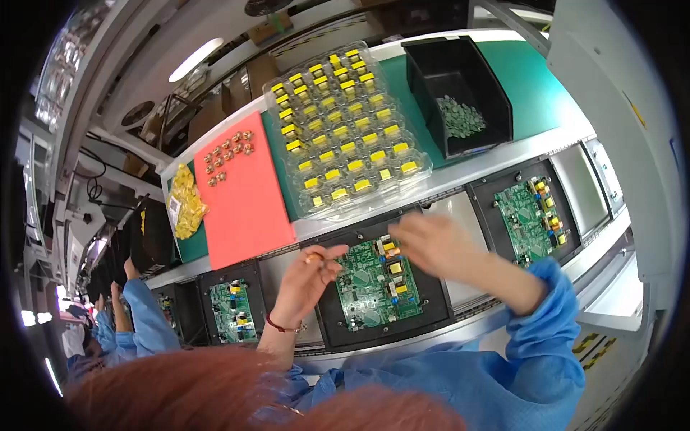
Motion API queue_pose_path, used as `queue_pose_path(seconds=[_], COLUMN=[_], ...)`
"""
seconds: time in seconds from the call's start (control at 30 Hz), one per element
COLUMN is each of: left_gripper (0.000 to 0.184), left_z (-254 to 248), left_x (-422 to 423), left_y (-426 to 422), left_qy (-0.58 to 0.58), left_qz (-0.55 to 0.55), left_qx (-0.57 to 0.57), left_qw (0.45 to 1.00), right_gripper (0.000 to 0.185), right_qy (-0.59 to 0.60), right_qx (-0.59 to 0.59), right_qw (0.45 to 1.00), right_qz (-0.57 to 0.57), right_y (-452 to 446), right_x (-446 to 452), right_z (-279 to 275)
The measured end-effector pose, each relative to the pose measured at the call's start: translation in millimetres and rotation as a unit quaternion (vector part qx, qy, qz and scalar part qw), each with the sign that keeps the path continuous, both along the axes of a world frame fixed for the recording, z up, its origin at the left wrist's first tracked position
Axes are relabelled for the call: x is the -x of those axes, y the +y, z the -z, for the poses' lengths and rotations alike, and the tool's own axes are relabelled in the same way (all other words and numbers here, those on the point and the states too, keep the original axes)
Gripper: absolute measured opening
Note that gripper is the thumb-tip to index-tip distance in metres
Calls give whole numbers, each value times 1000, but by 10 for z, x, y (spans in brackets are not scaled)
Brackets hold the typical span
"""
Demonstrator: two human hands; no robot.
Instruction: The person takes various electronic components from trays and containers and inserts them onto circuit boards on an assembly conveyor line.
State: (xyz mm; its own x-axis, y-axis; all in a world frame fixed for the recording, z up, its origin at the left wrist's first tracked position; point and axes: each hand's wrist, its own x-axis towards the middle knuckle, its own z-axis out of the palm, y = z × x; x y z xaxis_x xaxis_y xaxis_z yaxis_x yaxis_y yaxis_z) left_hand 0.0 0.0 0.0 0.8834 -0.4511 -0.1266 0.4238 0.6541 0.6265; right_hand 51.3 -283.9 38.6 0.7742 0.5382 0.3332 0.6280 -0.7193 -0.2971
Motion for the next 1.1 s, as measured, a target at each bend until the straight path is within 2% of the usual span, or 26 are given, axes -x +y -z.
queue_pose_path(seconds=[0.03,0.07,0.1,0.17,0.2,0.23,0.27,0.3,0.33,0.4,0.43,0.47,0.5,0.57,0.63,0.7,0.73,0.8,0.9,0.97,1.1], left_gripper=[26,22,22,21,24,24,25,28,28,29,30,27,27,27,25,21,21,18,18,19,19], left_z=[-77,-121,-129,-118,70,60,33,18,26,48,44,14,8,15,63,82,85,91,187,189,207], left_x=[47,81,105,153,163,172,177,187,201,259,266,293,305,325,350,383,384,394,409,405,440], left_y=[-36,-66,-248,-424,-459,-525,-592,-658,-720,-815,-863,-905,-939,-1000,-1073,-1131,-1147,-1170,-1203,-1232,-1276], left_qy=[-3,-7,-2,-72,-136,-136,-271,-395,-395,-421,-437,-383,-382,-378,-402,-424,-427,-478,-484,-484,-480], left_qz=[28,57,63,125,125,130,92,51,55,52,49,75,77,115,109,77,79,47,26,16,2], left_qx=[-76,-150,-163,-287,-338,-338,-448,-539,-538,-572,-585,-567,-565,-530,-544,-590,-588,-615,-600,-597,-586], left_qw=[997,987,985,947,923,922,847,742,742,702,682,726,727,750,728,682,683,625,637,640,652], right_gripper=[29,26,23,16,21,21,23,25,25,29,29,31,32,35,39,41,37,34,25,17,15], right_qy=[3,-53,-14,-50,-42,-41,-31,-19,-17,175,174,157,140,147,32,117,122,129,161,104,86], right_qx=[-1,-124,-177,-166,-139,-139,-114,-88,-88,-202,-201,-236,-271,-243,-12,120,115,111,90,46,35], right_qw=[1000,991,982,972,969,968,963,957,956,950,949,941,932,929,963,940,942,944,953,965,966], right_qz=[6,8,58,159,201,205,241,275,278,161,168,183,196,238,266,297,289,283,240,237,240], right_y=[10,-32,-235,-416,-542,-588,-620,-659,-658,-640,-713,-797,-874,-968,-986,-906,-893,-906,-925,-923,-892], right_x=[32,-152,-319,-688,-877,-1035,-1184,-1255,-1239,-1186,-1218,-1289,-1360,-1473,-1536,-1600,-1626,-1703,-1752,-1726,-1627], right_z=[1,-94,-63,-89,-28,108,269,354,258,52,84,158,232,341,470,470,452,453,520,587,551])
